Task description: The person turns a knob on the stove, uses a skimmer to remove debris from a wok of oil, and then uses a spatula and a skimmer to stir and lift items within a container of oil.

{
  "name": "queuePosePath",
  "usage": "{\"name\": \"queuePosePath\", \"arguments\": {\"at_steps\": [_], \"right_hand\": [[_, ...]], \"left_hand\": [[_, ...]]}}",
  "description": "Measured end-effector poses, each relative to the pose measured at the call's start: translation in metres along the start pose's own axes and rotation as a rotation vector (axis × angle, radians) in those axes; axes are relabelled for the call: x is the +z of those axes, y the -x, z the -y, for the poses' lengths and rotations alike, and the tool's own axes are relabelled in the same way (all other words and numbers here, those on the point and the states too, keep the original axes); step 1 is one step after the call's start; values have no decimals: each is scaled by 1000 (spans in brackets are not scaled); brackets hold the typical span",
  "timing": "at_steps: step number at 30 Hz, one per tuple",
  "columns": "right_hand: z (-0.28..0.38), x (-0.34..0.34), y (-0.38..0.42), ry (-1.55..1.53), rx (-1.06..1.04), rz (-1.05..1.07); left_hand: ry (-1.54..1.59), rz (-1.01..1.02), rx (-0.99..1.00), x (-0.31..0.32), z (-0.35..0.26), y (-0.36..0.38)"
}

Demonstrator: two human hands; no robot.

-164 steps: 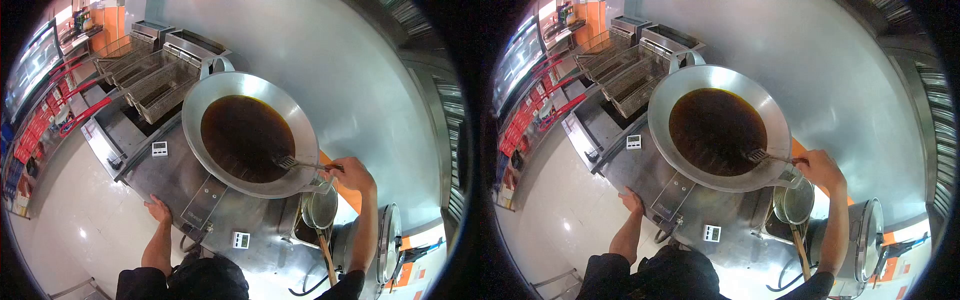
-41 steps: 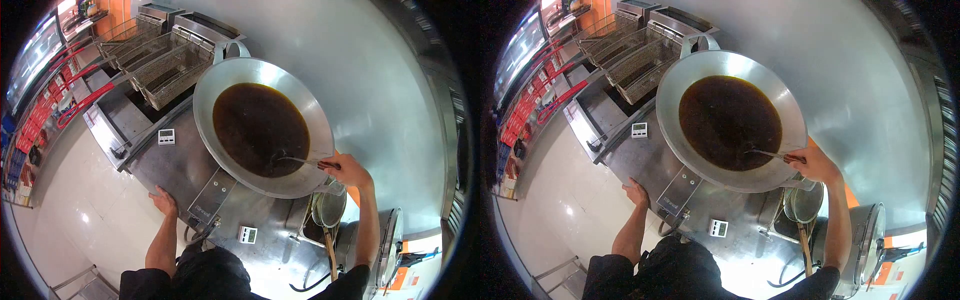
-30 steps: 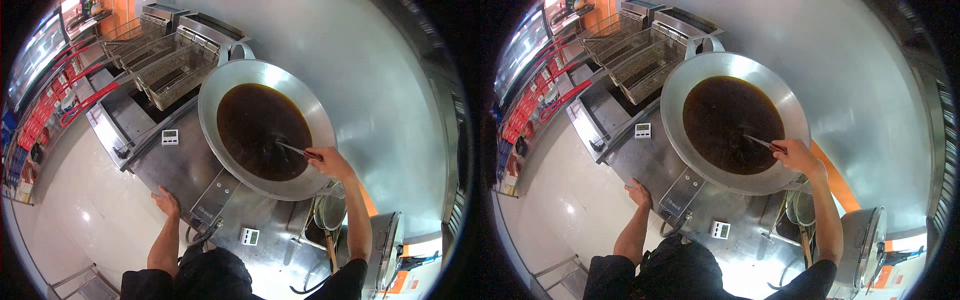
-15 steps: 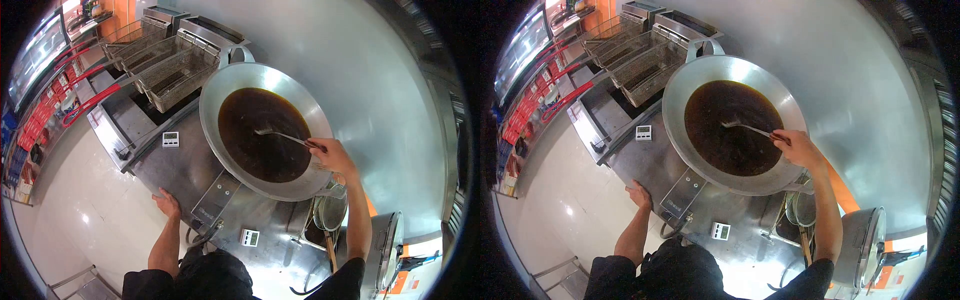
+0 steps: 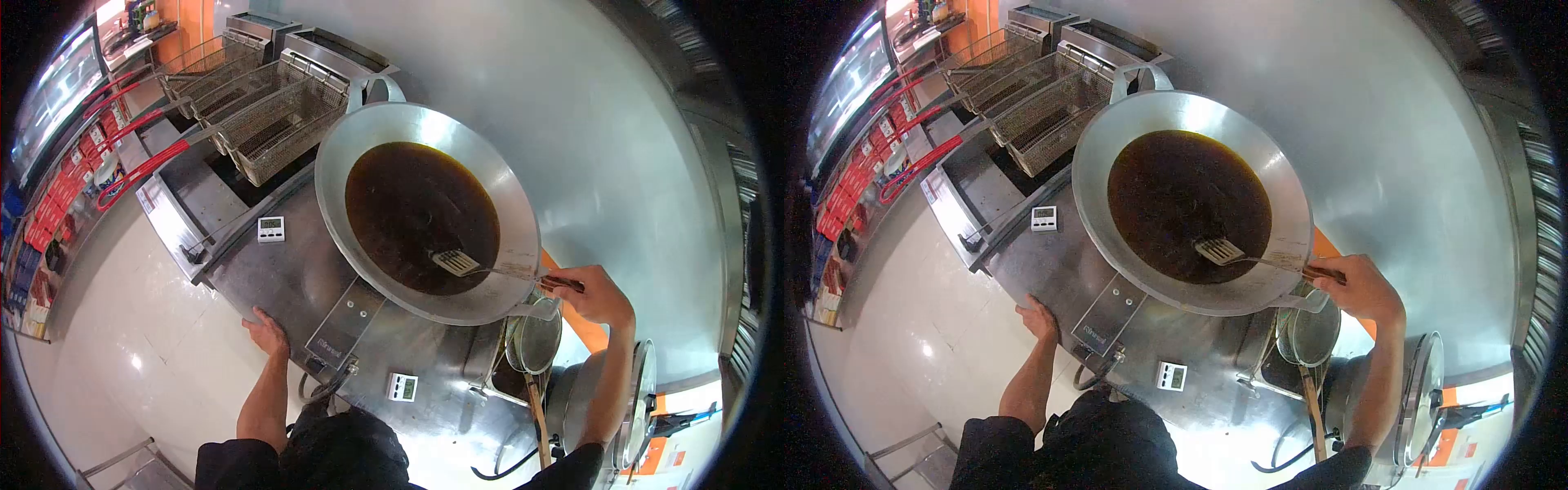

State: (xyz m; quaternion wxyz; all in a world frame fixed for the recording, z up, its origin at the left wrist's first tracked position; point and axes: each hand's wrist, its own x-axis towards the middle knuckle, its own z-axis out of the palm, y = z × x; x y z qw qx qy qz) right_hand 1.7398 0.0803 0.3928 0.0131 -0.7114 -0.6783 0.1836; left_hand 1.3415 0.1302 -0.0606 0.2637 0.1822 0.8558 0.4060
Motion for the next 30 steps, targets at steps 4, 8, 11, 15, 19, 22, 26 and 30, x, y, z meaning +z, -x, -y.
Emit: {"name": "queuePosePath", "arguments": {"at_steps": [4,8,11,15,19,22,26,30], "right_hand": [[-24,16,-16,7,58,76],[-13,19,-28,-3,28,114],[-16,28,-42,-6,81,162],[-5,41,-57,-22,-17,118],[0,45,-71,14,50,152],[-5,56,-89,27,-29,113],[-7,66,-110,-106,-69,65],[11,46,-99,30,-38,68]], "left_hand": [[-17,-35,2,5,6,-3],[31,-25,10,3,6,-3],[28,-11,9,2,3,-1],[34,-9,-3,0,0,0],[60,-30,31,7,11,-6],[42,-13,22,2,5,-3],[30,16,3,0,3,-2],[33,-2,12,2,6,-3]]}}
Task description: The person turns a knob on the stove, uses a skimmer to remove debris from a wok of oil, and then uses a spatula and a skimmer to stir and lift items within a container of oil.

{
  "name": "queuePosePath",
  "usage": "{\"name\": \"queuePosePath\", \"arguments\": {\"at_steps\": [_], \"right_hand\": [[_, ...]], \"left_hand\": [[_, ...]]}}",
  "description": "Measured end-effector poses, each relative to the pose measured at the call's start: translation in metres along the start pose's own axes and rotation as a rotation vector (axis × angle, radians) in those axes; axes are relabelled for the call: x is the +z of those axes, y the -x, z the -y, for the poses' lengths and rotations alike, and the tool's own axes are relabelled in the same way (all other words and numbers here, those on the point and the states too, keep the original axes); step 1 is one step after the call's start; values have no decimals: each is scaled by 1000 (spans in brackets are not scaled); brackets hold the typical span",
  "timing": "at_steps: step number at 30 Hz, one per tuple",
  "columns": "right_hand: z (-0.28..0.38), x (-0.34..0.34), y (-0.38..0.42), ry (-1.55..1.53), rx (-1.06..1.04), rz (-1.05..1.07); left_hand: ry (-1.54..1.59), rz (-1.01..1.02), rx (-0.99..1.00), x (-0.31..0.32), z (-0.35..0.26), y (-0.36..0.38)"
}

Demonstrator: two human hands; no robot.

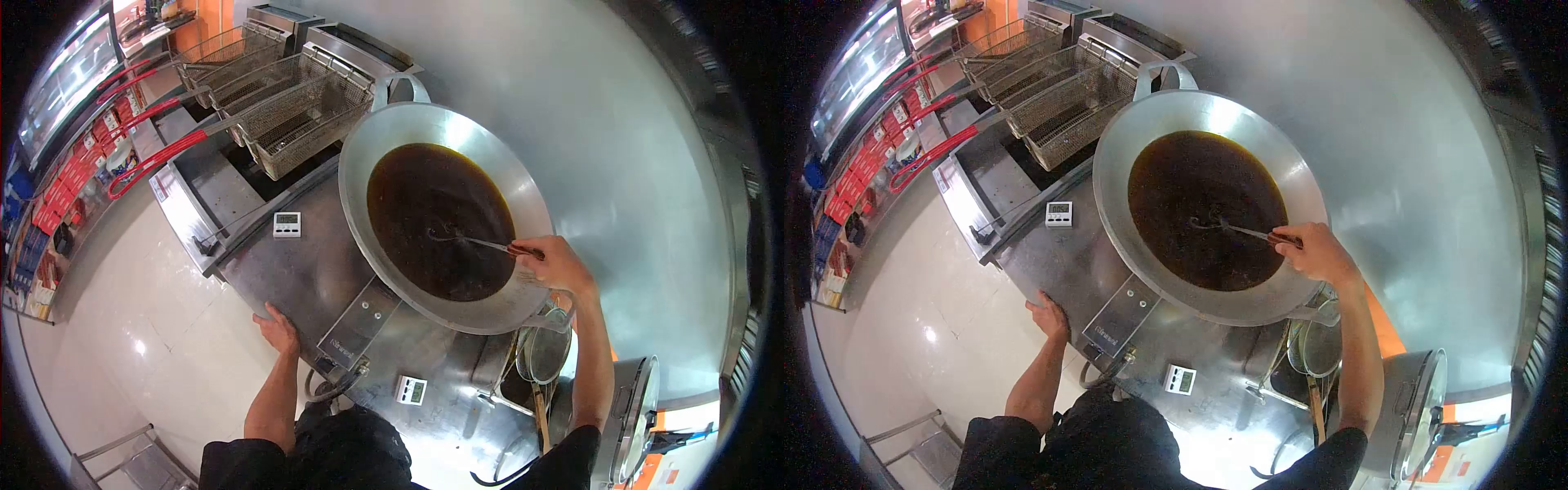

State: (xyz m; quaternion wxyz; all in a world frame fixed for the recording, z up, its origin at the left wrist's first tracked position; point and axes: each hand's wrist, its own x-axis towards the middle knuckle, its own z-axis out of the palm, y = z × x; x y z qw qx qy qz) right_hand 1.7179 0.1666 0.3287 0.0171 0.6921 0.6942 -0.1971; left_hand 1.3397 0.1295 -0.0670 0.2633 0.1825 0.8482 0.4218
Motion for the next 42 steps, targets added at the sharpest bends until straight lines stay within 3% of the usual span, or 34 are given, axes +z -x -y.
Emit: {"name": "queuePosePath", "arguments": {"at_steps": [2,8,12,15,18,20,24,27,30,42], "right_hand": [[4,-5,9,38,-40,-75],[0,-39,55,-26,65,-15],[10,-36,65,2,25,-5],[18,-33,60,73,145,95],[14,-25,48,-14,96,131],[22,-19,41,75,-16,85],[24,-8,24,126,10,39],[14,-12,24,133,-91,31],[23,-15,26,57,87,115],[4,31,-19,80,-53,-133]], "left_hand": [[4,9,-7,0,-3,0],[-19,1,-10,-2,-4,1],[-25,-7,-14,0,-2,-1],[-32,-6,-11,0,-3,1],[-25,1,-18,0,-1,-1],[-19,7,-16,0,1,-1],[-21,5,-9,0,-4,1],[-13,4,-19,-1,-6,2],[-7,-12,1,-1,-2,-1],[-74,-39,21,4,3,-2]]}}
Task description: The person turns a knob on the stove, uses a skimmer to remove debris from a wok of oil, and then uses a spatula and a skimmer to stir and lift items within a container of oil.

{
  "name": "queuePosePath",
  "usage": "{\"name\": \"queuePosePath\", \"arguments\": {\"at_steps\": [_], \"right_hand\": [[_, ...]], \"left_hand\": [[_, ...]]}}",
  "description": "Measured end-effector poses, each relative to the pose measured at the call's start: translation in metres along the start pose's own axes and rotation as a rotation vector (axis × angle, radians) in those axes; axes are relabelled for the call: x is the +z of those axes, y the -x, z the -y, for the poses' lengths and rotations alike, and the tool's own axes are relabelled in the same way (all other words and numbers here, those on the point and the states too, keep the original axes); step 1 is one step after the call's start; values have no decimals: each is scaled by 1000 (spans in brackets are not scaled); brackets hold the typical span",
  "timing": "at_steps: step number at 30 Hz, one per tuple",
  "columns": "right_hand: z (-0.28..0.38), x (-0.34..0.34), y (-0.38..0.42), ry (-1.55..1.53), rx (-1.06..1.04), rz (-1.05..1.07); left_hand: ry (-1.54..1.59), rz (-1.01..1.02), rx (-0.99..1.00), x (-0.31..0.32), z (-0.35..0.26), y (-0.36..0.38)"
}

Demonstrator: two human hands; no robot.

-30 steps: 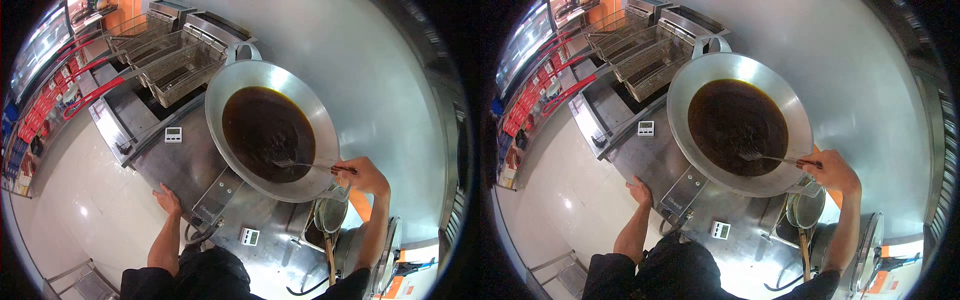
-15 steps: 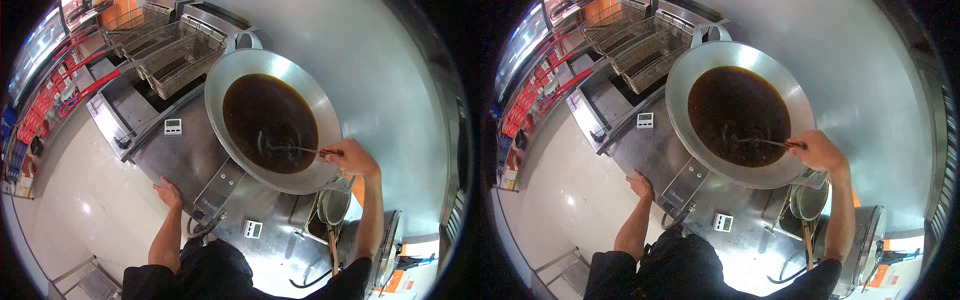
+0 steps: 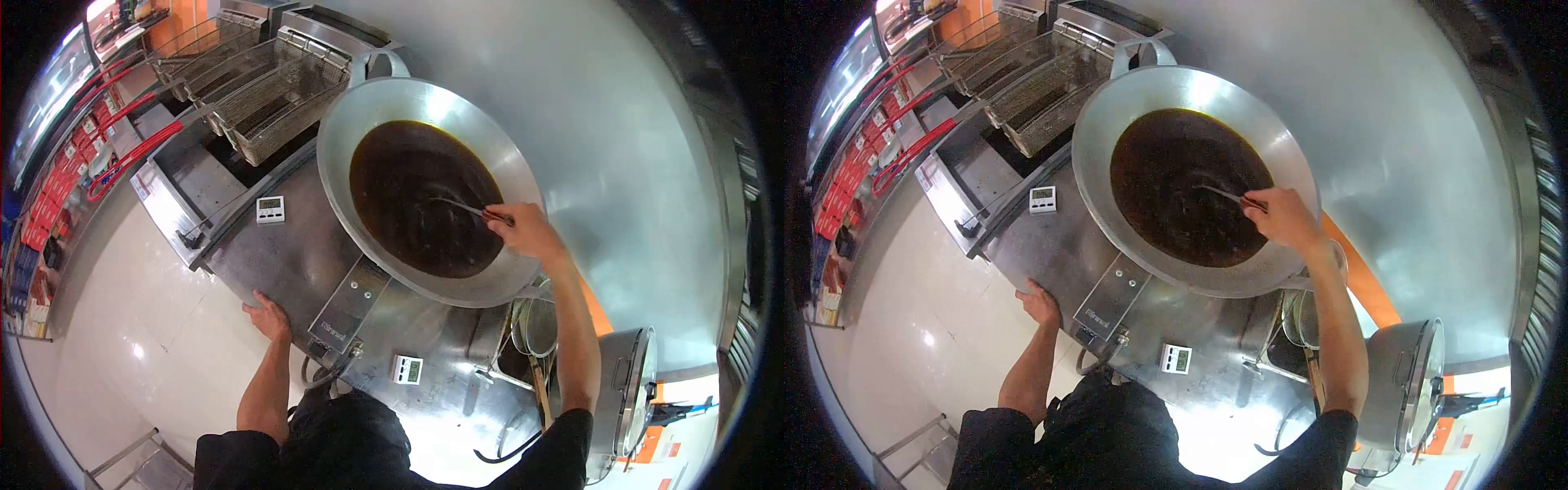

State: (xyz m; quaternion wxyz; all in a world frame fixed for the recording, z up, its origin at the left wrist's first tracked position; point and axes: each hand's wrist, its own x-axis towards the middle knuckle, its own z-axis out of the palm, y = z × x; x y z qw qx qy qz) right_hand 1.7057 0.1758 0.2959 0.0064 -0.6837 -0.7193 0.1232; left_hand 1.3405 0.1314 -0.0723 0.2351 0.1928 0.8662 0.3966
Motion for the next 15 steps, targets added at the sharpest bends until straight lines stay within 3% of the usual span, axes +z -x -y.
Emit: {"name": "queuePosePath", "arguments": {"at_steps": [2,5,8,15], "right_hand": [[-2,15,-4,-107,-82,-159],[4,21,-1,-143,-46,-249],[2,19,13,-67,-92,-372],[48,-37,92,166,18,-339]], "left_hand": [[10,14,-1,-3,-6,3],[53,71,-38,-8,-13,6],[0,44,-55,-1,-2,0],[16,43,-3,-4,-1,0]]}}
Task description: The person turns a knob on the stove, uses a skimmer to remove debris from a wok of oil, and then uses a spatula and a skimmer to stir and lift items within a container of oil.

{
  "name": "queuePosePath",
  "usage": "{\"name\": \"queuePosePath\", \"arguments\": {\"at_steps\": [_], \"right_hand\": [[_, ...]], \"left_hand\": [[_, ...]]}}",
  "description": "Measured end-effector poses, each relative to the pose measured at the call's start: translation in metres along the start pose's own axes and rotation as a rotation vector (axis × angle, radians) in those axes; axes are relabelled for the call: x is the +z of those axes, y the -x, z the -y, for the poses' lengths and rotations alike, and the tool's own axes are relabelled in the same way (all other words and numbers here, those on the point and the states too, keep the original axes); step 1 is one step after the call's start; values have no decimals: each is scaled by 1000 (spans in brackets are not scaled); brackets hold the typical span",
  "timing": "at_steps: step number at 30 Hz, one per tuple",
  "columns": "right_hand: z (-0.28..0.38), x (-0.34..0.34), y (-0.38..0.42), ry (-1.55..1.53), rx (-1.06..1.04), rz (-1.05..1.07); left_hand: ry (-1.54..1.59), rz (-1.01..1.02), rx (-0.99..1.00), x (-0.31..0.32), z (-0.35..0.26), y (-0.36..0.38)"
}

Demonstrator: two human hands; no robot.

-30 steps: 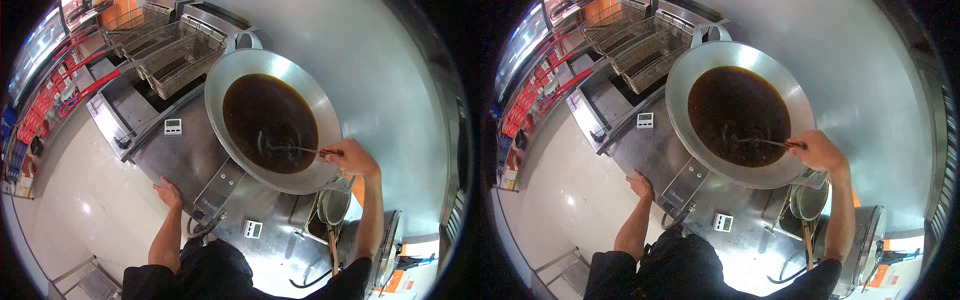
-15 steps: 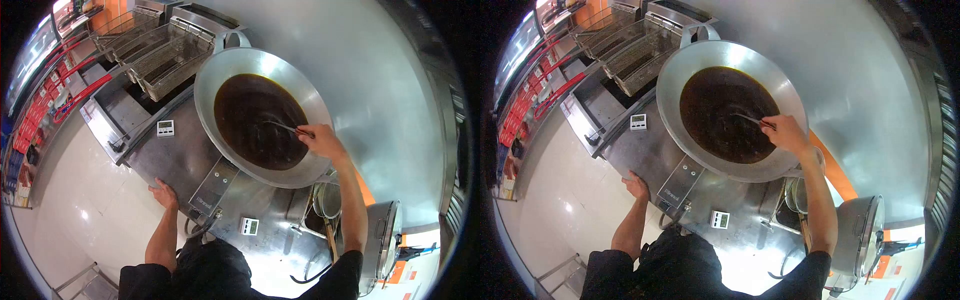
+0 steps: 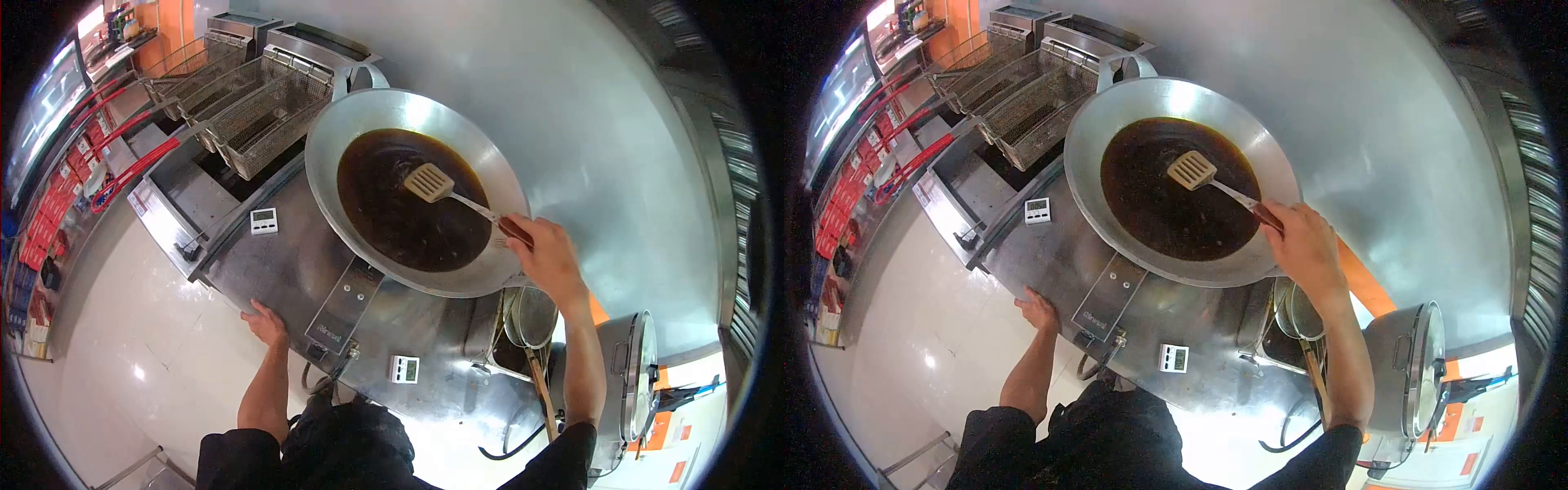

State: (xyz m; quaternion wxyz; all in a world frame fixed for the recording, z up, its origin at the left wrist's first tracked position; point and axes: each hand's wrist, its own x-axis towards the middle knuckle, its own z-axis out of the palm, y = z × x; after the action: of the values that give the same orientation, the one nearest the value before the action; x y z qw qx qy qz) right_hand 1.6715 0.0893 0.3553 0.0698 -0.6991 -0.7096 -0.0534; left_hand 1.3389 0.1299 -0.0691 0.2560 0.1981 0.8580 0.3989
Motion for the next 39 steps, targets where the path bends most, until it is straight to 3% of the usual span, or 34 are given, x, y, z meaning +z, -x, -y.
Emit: {"name": "queuePosePath", "arguments": {"at_steps": [3,8,11,15,17,27,29,32,39], "right_hand": [[-1,-23,18,-75,49,16],[-31,-48,30,-238,207,264],[-44,-50,26,-260,237,382],[-48,-37,13,-321,141,443],[-37,-31,3,-178,149,522],[-12,3,-49,-111,137,541],[-23,18,-63,-134,-5,497],[-25,36,-81,-110,-48,432],[-28,60,-107,-151,-18,384]], "left_hand": [[34,5,15,4,6,-3],[23,20,-32,2,2,-3],[50,-11,45,7,12,-6],[3,2,-2,2,3,-1],[-1,6,-5,5,4,-1],[42,2,23,1,4,-1],[39,10,2,3,3,0],[20,-6,-15,4,4,-4],[22,-20,16,3,1,0]]}}
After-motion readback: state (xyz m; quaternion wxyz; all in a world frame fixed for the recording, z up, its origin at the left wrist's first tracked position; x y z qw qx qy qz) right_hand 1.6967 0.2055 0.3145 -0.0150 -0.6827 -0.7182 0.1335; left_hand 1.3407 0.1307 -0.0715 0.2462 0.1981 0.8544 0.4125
